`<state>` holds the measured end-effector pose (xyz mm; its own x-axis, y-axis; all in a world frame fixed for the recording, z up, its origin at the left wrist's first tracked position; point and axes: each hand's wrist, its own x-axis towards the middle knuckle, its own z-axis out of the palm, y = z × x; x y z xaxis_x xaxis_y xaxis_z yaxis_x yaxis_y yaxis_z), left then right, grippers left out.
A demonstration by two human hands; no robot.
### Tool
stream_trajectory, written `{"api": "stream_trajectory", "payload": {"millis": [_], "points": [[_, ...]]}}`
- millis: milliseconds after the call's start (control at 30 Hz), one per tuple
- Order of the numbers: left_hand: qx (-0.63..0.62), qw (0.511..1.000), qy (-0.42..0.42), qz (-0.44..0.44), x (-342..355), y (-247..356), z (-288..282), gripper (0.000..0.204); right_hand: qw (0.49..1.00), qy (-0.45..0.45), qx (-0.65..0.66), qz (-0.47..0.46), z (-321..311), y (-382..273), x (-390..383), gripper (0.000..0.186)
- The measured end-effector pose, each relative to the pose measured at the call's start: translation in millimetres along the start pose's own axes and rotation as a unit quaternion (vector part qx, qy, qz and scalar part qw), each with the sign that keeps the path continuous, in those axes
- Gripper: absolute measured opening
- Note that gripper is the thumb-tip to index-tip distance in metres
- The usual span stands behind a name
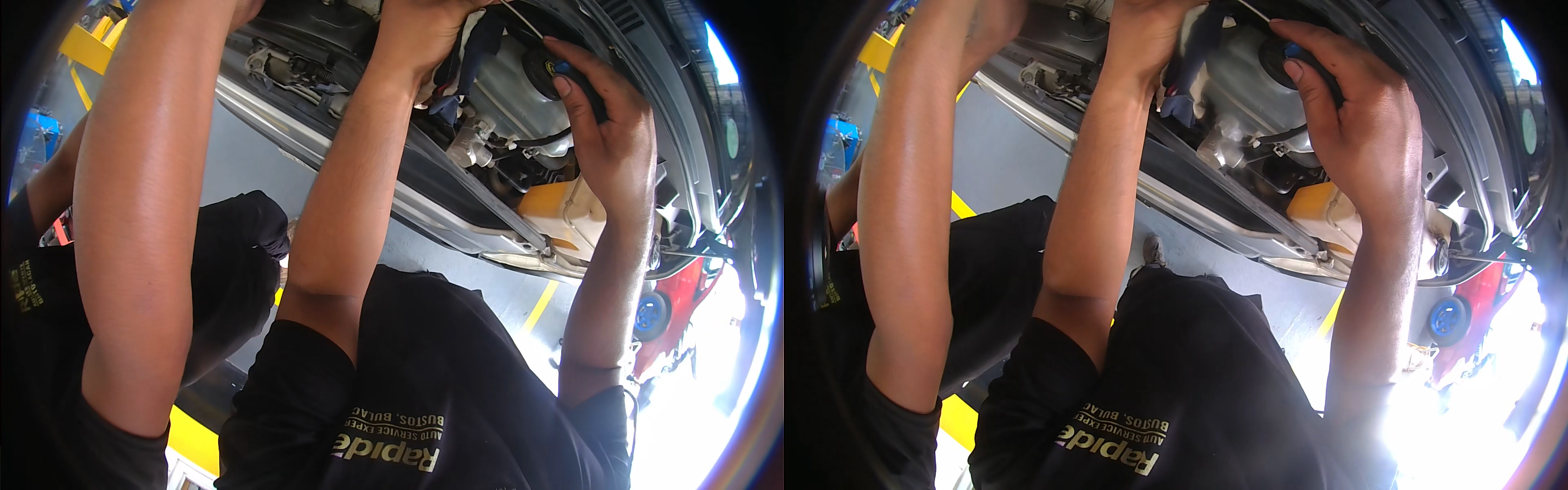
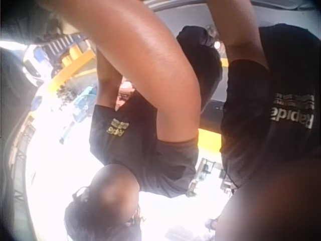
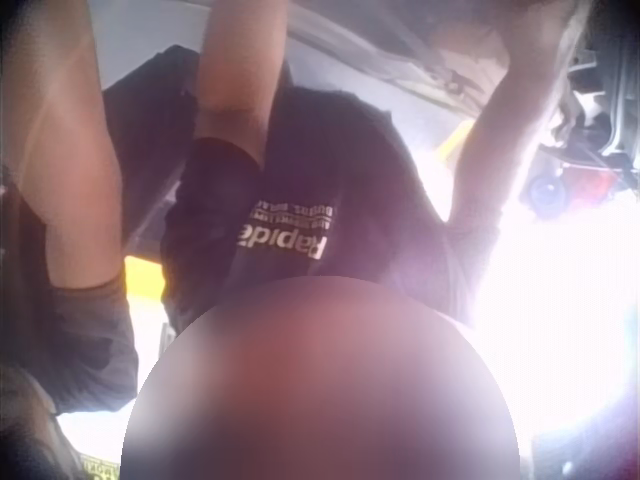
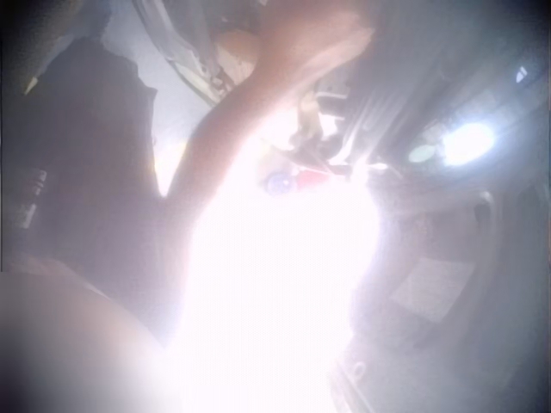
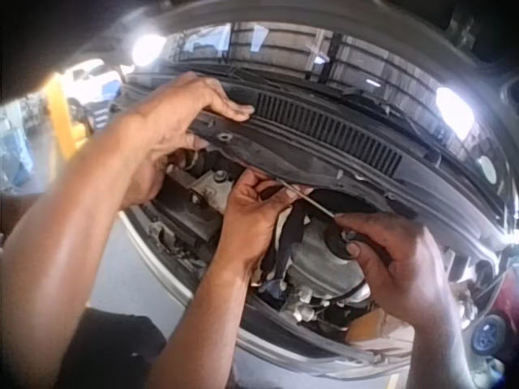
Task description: The person retrieves a screwdriver from a tool cart and works under the hood of a silver car. They remove a plastic cover, wipe components with a cloth, and use the screwdriver and pliers to adjust parts and wires in the engine bay.
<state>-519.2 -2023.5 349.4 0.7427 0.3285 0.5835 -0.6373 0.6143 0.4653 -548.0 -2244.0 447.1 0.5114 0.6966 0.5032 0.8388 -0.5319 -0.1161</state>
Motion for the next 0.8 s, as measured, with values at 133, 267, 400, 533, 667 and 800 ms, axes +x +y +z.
{"api": "stream_trajectory", "payload": {"millis": [133, 267, 400, 533, 667, 800], "points": [[0.006, 0.999, -0.025, 0.026, 2.1, -3.7, -3.3, 0.028, 1.000, -0.006, 0.004, 0.000, 1.3, 6.0, -1.1, 0.035], [0.022, 1.000, -0.010, 0.017, 1.2, -5.6, -6.3, 0.031, 1.000, -0.019, -0.002, -0.018, -1.7, 12.1, 1.8, 0.034], [0.047, 0.999, -0.019, 0.013, 1.7, -5.6, -9.9, 0.032, 0.999, -0.004, -0.016, -0.052, -0.2, 18.5, 5.8, 0.034], [0.068, 0.997, -0.028, 0.019, 2.4, -6.6, -13.1, 0.033, 0.998, 0.001, -0.025, -0.060, 1.2, 20.7, 5.8, 0.034], [0.058, 0.997, -0.039, 0.023, 3.1, -8.6, -15.7, 0.035, 0.998, -0.006, -0.031, -0.056, -0.2, 21.0, 5.1, 0.034], [0.050, 0.997, -0.049, 0.026, 5.0, -9.0, -17.5, 0.036, 0.995, -0.009, -0.067, -0.073, -0.7, 21.8, 7.0, 0.035]]}}
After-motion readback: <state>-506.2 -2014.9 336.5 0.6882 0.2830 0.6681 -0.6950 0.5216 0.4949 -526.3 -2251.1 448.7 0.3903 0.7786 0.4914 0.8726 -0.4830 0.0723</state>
